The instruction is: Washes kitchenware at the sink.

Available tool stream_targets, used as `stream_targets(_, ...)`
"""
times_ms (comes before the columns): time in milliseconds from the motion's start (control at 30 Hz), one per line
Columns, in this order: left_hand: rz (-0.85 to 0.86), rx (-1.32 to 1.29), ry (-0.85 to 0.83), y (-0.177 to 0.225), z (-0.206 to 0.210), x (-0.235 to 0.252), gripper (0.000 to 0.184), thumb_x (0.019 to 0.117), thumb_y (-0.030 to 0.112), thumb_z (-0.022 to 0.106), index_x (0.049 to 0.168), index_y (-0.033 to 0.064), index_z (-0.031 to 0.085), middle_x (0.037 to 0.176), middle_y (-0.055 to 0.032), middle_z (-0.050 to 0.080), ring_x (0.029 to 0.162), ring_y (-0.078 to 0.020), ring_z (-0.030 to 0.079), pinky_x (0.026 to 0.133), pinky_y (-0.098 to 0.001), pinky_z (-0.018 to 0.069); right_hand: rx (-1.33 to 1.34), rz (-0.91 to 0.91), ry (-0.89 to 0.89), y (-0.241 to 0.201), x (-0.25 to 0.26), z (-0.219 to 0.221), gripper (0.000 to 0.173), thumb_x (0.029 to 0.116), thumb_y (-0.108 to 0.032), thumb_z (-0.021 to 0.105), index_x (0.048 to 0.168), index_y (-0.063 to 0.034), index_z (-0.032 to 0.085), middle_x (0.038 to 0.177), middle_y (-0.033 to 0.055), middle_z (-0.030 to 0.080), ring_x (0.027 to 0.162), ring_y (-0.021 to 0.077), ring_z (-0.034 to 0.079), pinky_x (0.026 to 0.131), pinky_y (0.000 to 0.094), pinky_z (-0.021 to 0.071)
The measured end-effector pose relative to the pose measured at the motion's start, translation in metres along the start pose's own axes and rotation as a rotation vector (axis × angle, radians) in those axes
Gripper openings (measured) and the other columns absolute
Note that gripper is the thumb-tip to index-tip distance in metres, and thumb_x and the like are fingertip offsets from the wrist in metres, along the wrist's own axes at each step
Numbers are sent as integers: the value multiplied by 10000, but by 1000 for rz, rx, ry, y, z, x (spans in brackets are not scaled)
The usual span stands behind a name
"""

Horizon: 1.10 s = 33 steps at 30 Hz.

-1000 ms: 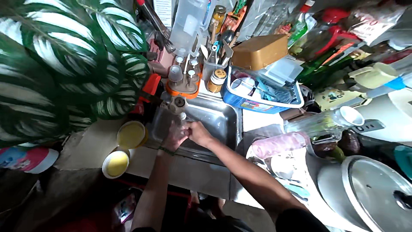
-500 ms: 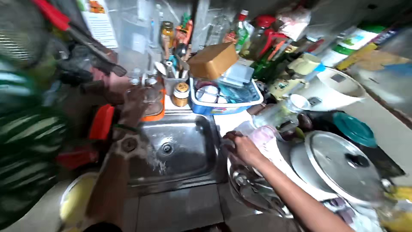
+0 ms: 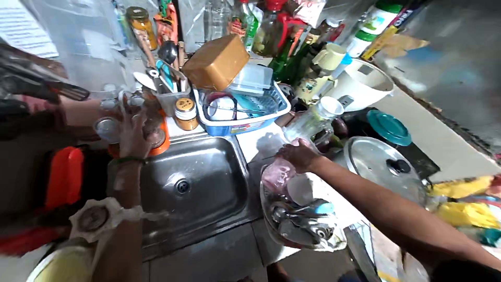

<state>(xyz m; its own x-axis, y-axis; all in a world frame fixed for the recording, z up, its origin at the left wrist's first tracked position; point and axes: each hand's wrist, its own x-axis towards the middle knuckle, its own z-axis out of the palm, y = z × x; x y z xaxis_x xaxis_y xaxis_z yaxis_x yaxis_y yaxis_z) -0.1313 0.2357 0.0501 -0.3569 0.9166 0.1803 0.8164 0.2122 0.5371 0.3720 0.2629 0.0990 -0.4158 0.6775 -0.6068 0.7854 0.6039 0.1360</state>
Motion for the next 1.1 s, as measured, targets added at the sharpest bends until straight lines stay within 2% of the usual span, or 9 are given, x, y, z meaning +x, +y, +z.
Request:
stream_targets(100,-43,-165,-20,-25,12,-74,650,966,238,698,1530,54,434,1530,-221,475,1389,-374,494,1146,-532,406,-17,-5,55,-28,-13,-35,743,769,-172,880,1445,-142,573,1428,164,585,1354,413,507,1067,703,349)
stream_targets(167,-209,-448,-175,-27,31,-135,468,1032,199,590,1424,-47,517,1327,-224,627,1146,-252,660,985,-386,544,32,-42,138,-62,-15,-57,729,768,-230,892,1417,-109,581,1390,212,591,1322,455,517,1045,738,350)
stream_targets(267,-588,-998,-187,7,51,-214,405,1100,181,433,1403,-79,501,1317,-216,625,1068,-223,682,894,-367,574,125,-163,211,-139,7,-70,790,801,-323,868,1468,-72,526,1452,276,528,1374,492,466,1080,757,319)
stream_targets(367,-701,-1402,22,30,50,-248,545,1133,354,188,1572,33,223,1440,-192,497,1180,-249,623,929,-435,574,239,-292,114,-226,39,-68,833,829,-275,840,1530,-74,436,1513,270,463,1401,472,438,1112,706,326)
stream_targets(433,-723,-1453,177,33,41,-253,670,1097,529,124,1591,83,199,1447,-177,499,1193,-254,609,930,-463,558,333,-375,58,-268,57,-51,823,845,-212,820,1541,-65,407,1523,267,457,1371,474,475,1107,690,348)
stream_targets(633,-689,-1067,163,23,13,-255,478,1079,193,465,1495,-29,390,1398,-243,543,1218,-267,594,1016,-426,522,725,-344,106,-320,83,13,864,817,-132,814,1552,-48,366,1514,265,467,1363,437,506,1115,606,423)
stream_targets(767,-664,-1065,262,38,22,-237,366,1090,156,434,1377,-59,510,1170,-206,640,1006,-205,633,897,-382,544,1080,-311,332,-341,64,13,943,804,-188,838,1578,-27,325,1505,292,462,1372,432,494,1144,566,418)
stream_targets(1000,-594,-1229,238,55,-4,-252,452,1123,201,334,1475,-69,420,1378,-216,572,1213,-198,581,1056,-357,476,1222,-477,621,-349,44,10,859,751,-77,849,1486,66,428,1460,273,526,1336,345,554,1125,458,471)
stream_targets(1100,-713,-1560,280,53,-13,-253,409,1124,322,299,1316,57,545,1036,-53,680,874,-99,655,763,-290,568,1223,-538,642,-356,36,6,865,769,-161,820,1483,92,404,1434,290,535,1323,346,556,1129,470,463)
